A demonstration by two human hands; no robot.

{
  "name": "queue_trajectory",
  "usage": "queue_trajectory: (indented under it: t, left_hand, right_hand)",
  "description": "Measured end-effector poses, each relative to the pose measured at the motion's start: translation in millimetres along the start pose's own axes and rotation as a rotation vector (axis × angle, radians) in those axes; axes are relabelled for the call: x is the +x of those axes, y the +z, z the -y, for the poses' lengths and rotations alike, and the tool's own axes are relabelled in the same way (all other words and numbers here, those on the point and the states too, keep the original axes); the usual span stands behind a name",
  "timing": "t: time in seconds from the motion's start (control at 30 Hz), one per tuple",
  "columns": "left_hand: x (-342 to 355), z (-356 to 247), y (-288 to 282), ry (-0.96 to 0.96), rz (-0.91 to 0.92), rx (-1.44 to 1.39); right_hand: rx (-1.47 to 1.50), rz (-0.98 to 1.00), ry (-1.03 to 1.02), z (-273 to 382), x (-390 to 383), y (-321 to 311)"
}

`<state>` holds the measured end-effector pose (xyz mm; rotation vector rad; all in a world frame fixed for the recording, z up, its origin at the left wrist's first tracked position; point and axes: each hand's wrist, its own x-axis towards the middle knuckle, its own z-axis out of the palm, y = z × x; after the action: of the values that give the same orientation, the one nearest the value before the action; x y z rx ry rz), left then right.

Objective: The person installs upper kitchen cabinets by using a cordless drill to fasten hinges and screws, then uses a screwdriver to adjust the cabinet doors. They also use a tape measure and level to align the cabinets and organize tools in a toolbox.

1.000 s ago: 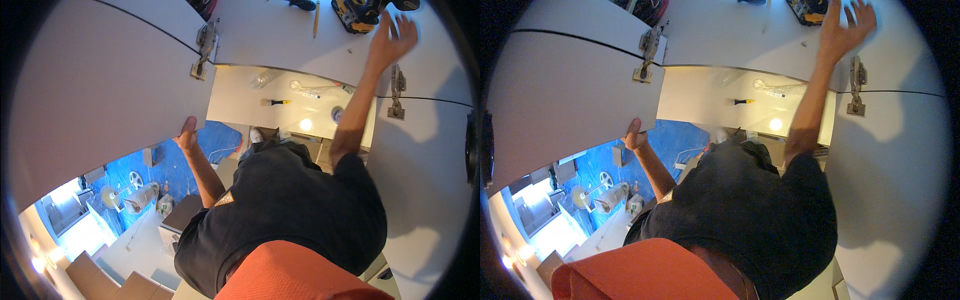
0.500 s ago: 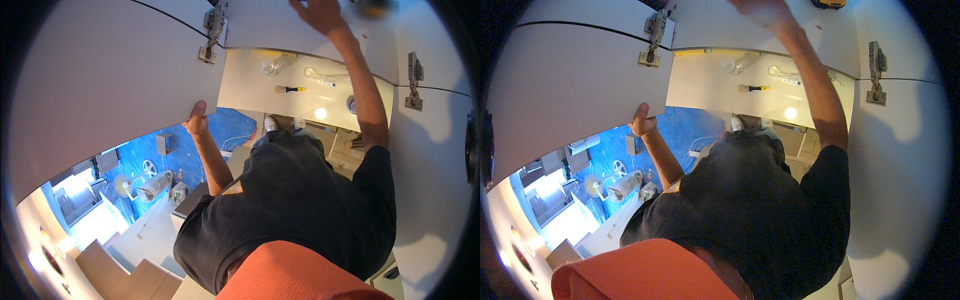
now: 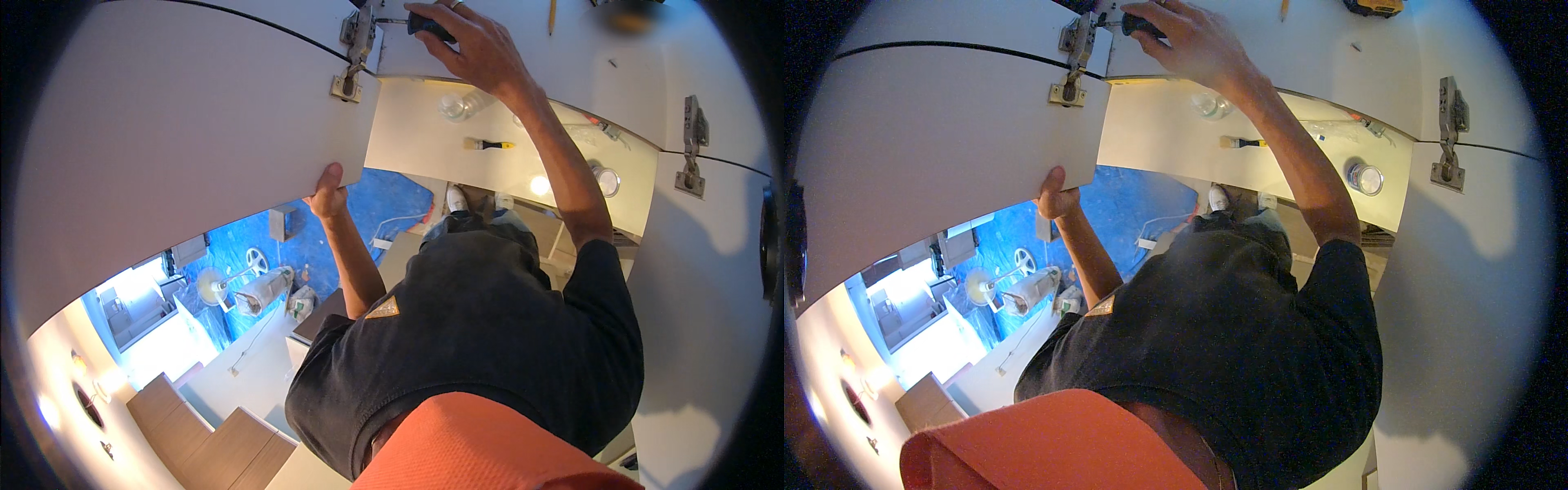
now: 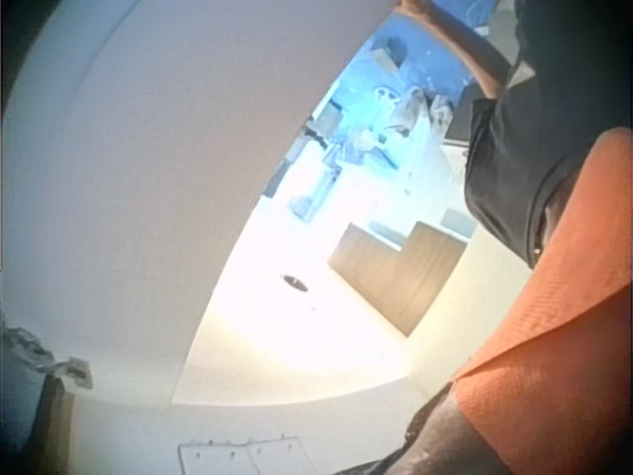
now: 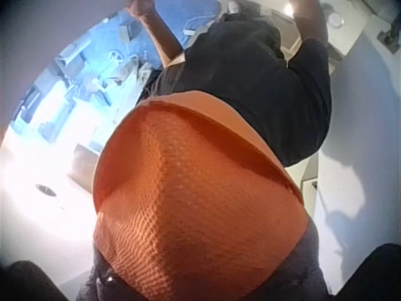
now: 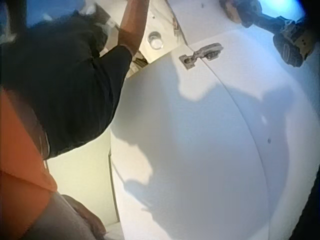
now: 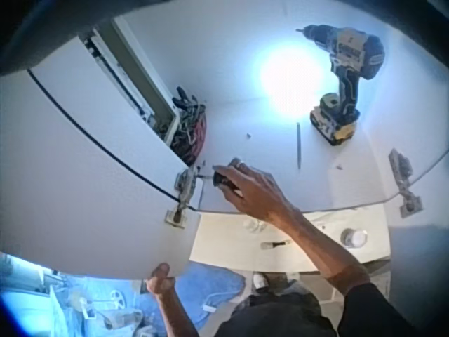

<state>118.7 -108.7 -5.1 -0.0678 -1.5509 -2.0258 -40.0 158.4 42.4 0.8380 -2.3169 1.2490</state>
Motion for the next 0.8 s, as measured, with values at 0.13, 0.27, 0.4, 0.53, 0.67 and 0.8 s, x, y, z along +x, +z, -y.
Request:
queue_trajectory:
  t: [0.13,0.27,0.4,0.53,0.67,0.8]
  left_hand:
    - [1.8,3.5,-11.5,0.013,0.121,-0.027]
    - [0.1,4.8,-14.1,0.038,0.087,0.024]
    - [-4.0,3.2,-10.0,0.035,0.060,-0.021]
    - [-6.1,-0.8,-8.9,-0.020,0.088,-0.036]
    - [-7.6,-0.9,-7.1,-0.052,0.082,-0.063]
    - [-5.5,5.4,-4.1,-0.004,0.000,-0.027]
  right_hand:
    - [-0.010,-0.017,-0.082,-6.2,5.1,0.6]
    - [-0.167,-0.058,-0.279,-11.3,16.2,2.8]
    - [-0.326,0.111,-0.250,-12.5,21.0,4.2]
    - [0.118,0.195,-0.102,-15.7,28.7,1.7]
    - [0.657,0.510,0.535,-21.9,46.7,-4.4]
    - [0.823,0.630,0.510,-26.3,58.6,-12.8]
